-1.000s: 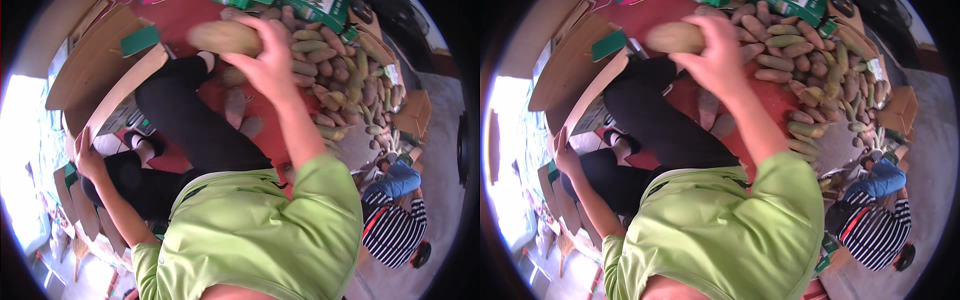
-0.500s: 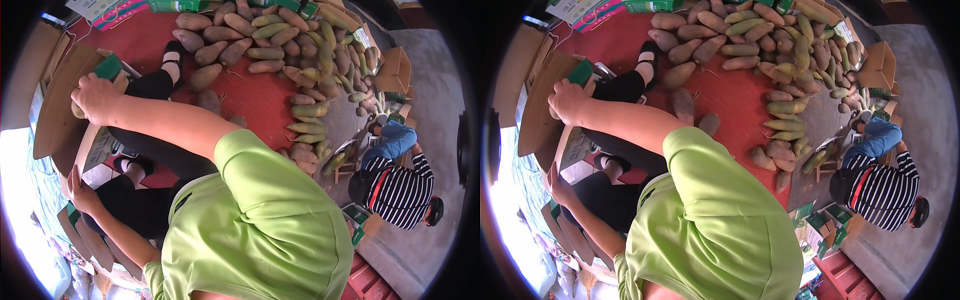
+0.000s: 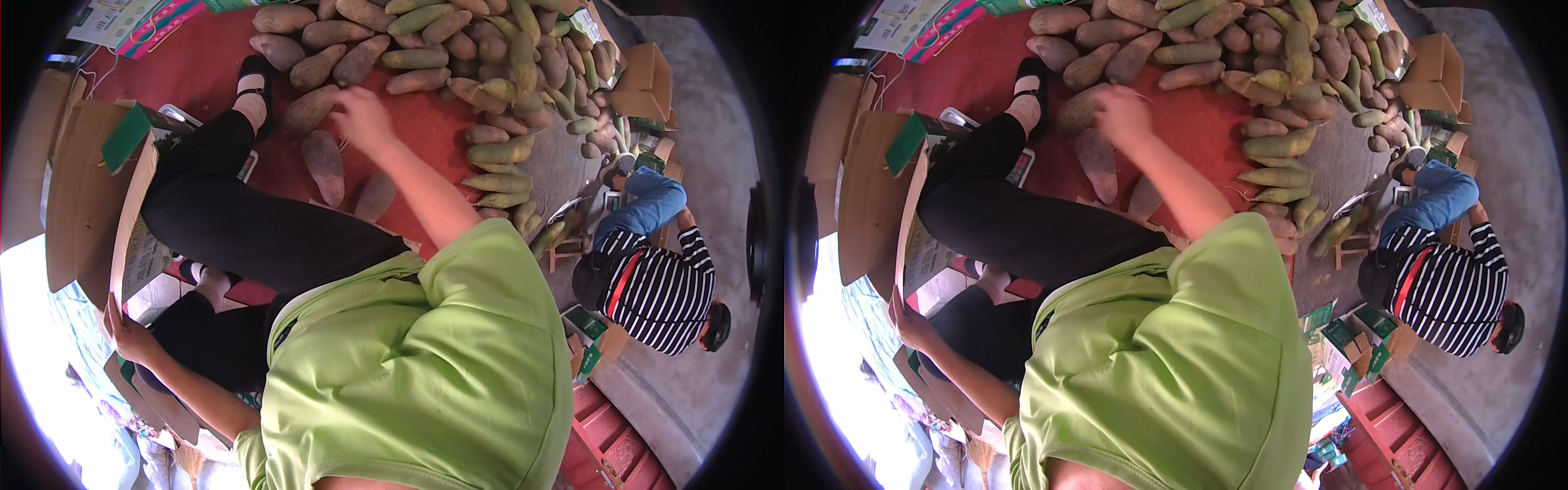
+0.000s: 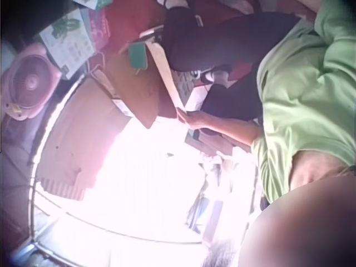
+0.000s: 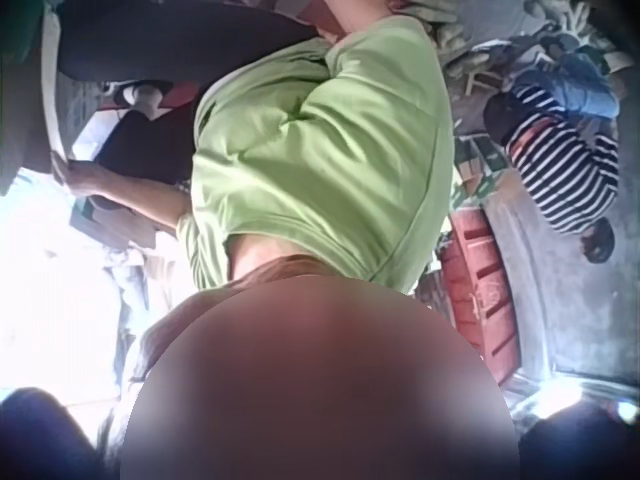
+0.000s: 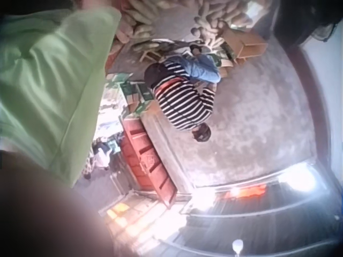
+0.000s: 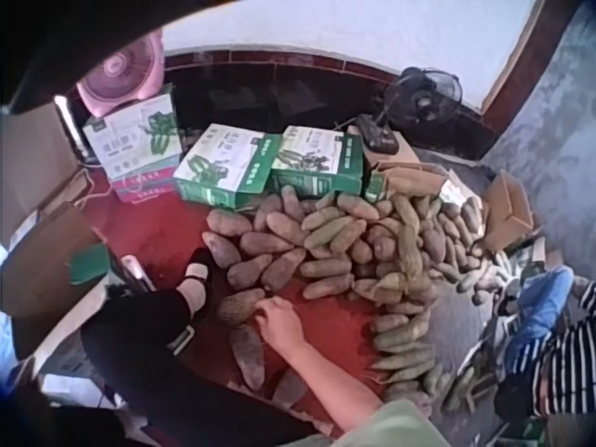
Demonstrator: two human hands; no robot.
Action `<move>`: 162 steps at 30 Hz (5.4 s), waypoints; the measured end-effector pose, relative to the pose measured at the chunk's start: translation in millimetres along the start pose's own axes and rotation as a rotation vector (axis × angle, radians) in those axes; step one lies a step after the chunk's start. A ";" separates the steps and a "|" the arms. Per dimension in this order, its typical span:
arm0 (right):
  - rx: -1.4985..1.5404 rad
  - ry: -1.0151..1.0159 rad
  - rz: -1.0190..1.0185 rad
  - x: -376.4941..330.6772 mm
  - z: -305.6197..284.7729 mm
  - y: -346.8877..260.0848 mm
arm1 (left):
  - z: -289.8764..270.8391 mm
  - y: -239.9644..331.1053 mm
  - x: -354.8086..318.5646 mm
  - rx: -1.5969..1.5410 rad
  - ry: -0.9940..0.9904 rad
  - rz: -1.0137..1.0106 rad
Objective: Sorting green radishes from a pile on the floor, weighing them on a digital scale, and packing them into branded cardboard boxes.
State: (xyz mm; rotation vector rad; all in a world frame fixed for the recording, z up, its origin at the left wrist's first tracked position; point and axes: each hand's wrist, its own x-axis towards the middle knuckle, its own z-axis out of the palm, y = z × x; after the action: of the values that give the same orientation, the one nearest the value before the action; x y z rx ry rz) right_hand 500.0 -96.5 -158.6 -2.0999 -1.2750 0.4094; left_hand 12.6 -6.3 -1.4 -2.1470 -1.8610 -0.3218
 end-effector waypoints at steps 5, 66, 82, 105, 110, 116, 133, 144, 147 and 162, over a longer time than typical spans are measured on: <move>-0.535 -0.376 0.496 -100.1 -24.1 161.8 | 3.5 1.1 1.2 -0.023 0.013 0.004; 1.445 -0.078 -0.478 82.2 -57.4 -232.9 | -6.9 22.9 1.7 -0.017 0.021 -0.142; 0.551 0.154 -0.181 62.8 30.3 -64.5 | -2.4 6.4 4.4 -0.049 0.028 -0.033; -1.231 -0.853 0.217 -130.3 -67.7 254.7 | 3.2 13.8 3.3 0.032 0.012 -0.046; -1.265 -0.954 0.318 -136.0 -66.0 260.6 | 3.7 11.8 2.7 -0.001 0.010 -0.043; -1.193 -0.865 0.178 -139.3 -62.8 256.7 | 2.8 11.2 1.5 0.003 0.008 -0.098; 0.492 -0.041 0.069 6.9 -30.5 72.3 | -6.5 25.2 9.4 -0.032 -0.003 -0.150; 1.321 0.110 -0.456 85.6 -70.6 -203.7 | -9.3 25.2 12.6 -0.037 -0.015 -0.159; 1.448 0.009 -0.579 94.5 -49.4 -247.2 | -10.2 22.2 11.4 -0.040 -0.005 -0.115; 0.829 0.080 -0.298 90.6 0.9 -159.2 | -1.4 15.3 7.8 -0.112 0.002 -0.018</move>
State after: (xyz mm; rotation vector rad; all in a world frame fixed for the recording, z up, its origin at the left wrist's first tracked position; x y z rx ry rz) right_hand 435.6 34.8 -48.3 -1.2030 -1.0872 0.5862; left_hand 28.9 -1.5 1.7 -2.2020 -1.9042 -0.4417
